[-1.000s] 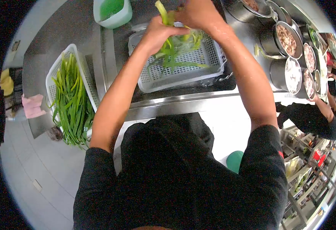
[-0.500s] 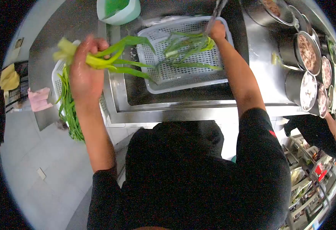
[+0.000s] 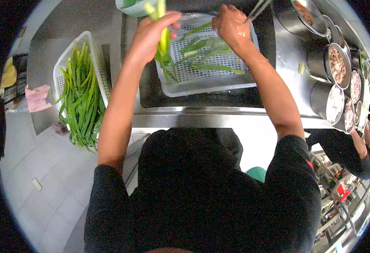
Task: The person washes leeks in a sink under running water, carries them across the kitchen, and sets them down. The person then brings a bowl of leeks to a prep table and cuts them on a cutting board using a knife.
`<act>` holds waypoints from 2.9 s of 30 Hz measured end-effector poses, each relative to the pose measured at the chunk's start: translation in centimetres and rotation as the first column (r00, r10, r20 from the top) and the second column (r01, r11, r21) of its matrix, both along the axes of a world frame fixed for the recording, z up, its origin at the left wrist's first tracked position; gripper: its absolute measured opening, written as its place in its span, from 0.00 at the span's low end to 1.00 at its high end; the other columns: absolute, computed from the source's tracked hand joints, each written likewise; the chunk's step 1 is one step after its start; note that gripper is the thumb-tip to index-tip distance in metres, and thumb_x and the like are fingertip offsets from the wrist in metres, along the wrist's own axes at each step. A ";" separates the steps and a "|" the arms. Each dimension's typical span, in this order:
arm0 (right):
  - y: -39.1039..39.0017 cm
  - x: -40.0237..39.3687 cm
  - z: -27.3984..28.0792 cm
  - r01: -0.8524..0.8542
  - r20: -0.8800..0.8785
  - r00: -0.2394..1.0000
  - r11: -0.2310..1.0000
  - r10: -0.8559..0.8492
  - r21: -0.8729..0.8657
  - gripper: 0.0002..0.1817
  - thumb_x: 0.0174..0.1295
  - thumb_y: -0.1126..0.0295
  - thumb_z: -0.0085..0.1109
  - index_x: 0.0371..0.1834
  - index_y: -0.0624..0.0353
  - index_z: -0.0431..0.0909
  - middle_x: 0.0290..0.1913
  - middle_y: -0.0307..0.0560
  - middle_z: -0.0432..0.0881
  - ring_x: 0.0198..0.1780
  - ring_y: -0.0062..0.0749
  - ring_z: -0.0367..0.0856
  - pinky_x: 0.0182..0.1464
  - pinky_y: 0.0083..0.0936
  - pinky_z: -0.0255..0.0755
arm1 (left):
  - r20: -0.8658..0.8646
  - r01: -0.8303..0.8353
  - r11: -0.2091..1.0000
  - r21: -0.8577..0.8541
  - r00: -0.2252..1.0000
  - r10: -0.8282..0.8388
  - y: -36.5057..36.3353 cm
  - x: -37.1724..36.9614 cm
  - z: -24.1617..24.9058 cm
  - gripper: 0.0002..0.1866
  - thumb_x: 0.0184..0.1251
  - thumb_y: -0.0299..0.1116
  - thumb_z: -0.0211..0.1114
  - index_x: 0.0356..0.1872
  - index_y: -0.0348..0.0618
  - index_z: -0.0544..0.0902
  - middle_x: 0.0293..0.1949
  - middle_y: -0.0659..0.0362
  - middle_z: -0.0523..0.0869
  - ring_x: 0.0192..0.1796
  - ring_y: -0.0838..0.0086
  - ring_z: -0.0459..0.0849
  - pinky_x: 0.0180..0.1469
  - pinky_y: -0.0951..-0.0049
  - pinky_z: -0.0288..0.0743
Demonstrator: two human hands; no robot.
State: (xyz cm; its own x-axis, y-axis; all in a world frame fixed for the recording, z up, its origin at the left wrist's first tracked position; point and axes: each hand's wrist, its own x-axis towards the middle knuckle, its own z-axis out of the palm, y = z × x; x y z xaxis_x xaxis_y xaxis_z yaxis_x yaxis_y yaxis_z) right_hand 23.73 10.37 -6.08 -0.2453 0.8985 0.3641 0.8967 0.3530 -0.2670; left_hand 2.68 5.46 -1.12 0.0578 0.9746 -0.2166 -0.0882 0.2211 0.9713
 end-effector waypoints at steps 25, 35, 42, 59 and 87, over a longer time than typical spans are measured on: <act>4.2 3.8 -20.2 -0.009 0.517 0.818 0.906 0.250 -0.424 0.12 0.55 0.69 0.51 0.41 0.53 0.81 0.44 0.50 0.81 0.51 0.46 0.77 0.49 0.42 0.74 | 0.353 -0.296 0.955 -0.018 0.892 0.283 -6.6 -6.6 4.4 0.11 0.62 0.33 0.64 0.41 0.36 0.79 0.34 0.54 0.82 0.33 0.75 0.78 0.35 0.77 0.70; 3.8 3.5 -10.8 -0.121 0.490 0.729 0.794 0.478 -0.595 0.14 0.49 0.70 0.55 0.41 0.57 0.81 0.38 0.57 0.83 0.43 0.49 0.82 0.44 0.43 0.76 | 0.329 -0.352 0.935 0.041 0.888 0.320 -7.8 -7.5 4.8 0.09 0.59 0.30 0.65 0.37 0.36 0.79 0.32 0.55 0.82 0.34 0.75 0.79 0.34 0.76 0.71; 3.4 4.6 -5.3 -0.285 0.585 0.344 0.675 0.735 -0.680 0.10 0.47 0.71 0.56 0.32 0.59 0.83 0.33 0.53 0.84 0.37 0.49 0.84 0.41 0.38 0.78 | 0.332 -0.280 0.955 0.093 0.913 0.236 -7.1 -7.0 5.5 0.09 0.58 0.30 0.66 0.35 0.36 0.80 0.32 0.56 0.83 0.34 0.76 0.79 0.35 0.77 0.70; -1.0 -0.7 8.8 -0.208 0.545 0.722 0.885 0.426 -0.417 0.10 0.49 0.74 0.56 0.35 0.65 0.80 0.38 0.60 0.83 0.43 0.53 0.82 0.44 0.40 0.78 | -0.092 0.057 0.977 0.207 0.995 -0.039 -4.3 -4.0 5.3 0.14 0.53 0.38 0.72 0.35 0.39 0.81 0.29 0.62 0.83 0.32 0.79 0.79 0.39 0.77 0.69; -0.5 2.1 -17.8 0.382 0.154 0.901 0.575 -0.404 -0.724 0.23 0.55 0.58 0.53 0.49 0.64 0.75 0.47 0.64 0.78 0.47 0.54 0.80 0.51 0.38 0.74 | 0.111 -0.445 0.872 0.203 0.896 0.431 -9.4 -5.0 9.1 0.10 0.49 0.21 0.70 0.31 0.37 0.76 0.35 0.56 0.80 0.30 0.76 0.78 0.34 0.78 0.71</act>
State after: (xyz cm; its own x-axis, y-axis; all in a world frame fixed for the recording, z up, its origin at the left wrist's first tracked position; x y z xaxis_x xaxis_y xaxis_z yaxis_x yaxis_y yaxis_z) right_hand 25.83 9.83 -23.89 0.1961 0.8746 -0.4435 0.8885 -0.3497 -0.2969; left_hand -2.30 -3.96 8.01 -0.3794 0.9252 -0.0065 -0.1862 -0.0695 0.9801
